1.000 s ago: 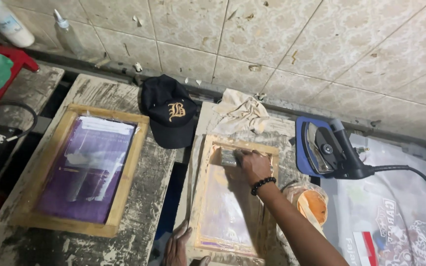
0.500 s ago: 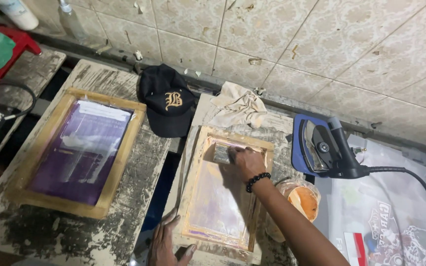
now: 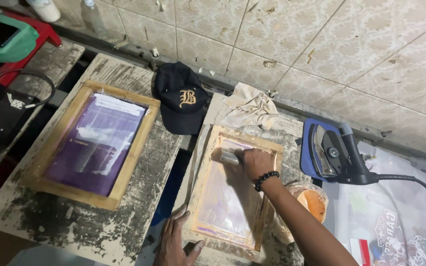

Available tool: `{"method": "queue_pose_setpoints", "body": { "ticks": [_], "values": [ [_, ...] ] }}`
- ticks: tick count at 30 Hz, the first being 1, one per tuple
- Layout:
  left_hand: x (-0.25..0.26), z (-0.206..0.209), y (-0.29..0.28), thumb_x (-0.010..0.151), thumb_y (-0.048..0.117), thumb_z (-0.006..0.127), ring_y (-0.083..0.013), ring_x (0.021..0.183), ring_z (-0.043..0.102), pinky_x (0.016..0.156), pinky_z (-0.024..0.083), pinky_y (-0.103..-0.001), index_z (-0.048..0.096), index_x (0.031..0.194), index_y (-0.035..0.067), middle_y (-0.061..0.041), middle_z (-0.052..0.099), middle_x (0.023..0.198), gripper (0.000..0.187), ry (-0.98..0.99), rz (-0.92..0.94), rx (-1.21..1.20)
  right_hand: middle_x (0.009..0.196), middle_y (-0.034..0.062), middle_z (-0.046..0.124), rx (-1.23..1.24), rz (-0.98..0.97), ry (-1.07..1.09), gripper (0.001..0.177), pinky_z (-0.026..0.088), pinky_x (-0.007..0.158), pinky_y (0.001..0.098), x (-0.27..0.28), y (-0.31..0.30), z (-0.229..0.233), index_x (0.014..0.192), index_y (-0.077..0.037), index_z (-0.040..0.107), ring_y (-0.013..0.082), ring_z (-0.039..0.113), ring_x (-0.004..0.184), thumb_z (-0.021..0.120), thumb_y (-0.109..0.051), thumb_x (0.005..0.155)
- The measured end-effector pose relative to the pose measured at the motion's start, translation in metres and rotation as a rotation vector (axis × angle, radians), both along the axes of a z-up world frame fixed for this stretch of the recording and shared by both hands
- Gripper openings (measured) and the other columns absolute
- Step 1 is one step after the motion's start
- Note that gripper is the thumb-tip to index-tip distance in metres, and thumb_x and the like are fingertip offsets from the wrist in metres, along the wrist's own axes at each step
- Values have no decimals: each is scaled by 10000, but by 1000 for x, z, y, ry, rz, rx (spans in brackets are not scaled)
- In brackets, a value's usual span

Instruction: The person uses a squeegee to spread orange ink across a screen printing frame placed over a fabric item. They repeatedly pull the ink across the mesh to ensure even coverage and occasionally use a wooden stick to adjust the ink on the squeegee.

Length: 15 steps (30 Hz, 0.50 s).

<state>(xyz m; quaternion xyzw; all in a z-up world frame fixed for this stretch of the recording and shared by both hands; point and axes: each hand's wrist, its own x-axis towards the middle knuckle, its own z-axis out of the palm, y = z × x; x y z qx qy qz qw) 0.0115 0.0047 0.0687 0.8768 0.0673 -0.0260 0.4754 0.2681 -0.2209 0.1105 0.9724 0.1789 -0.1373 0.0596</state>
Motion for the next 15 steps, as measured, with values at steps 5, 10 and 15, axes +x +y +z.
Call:
{"method": "queue_pose_setpoints", "body": {
  "ticks": [5,10,15],
  "values": [
    [1,-19,3,750,418,832,-280,1377,559,1075,457,-435,609,1349,122,-74,583,1511,705,-237,18,51,667,2,646,52,-63,-5,208,513,483,261,12,-14,1,1204,-279,672,131,603,541,529,-288,1053],
    [1,-6,6,761,428,825,-276,1390,556,1110,421,-432,608,1356,123,-84,588,1506,703,-235,23,52,760,65,736,18,-97,-90,359,584,599,388,26,-12,-9,1220,-389,696,252,715,684,526,-172,990],
    [-5,-40,3,782,531,775,-286,1415,527,1100,436,-442,604,1382,126,-93,565,1541,743,-261,35,79,618,-14,614,66,-156,67,244,448,415,195,-15,2,-5,1201,-243,692,78,540,466,485,-292,1084]
  ]
}}
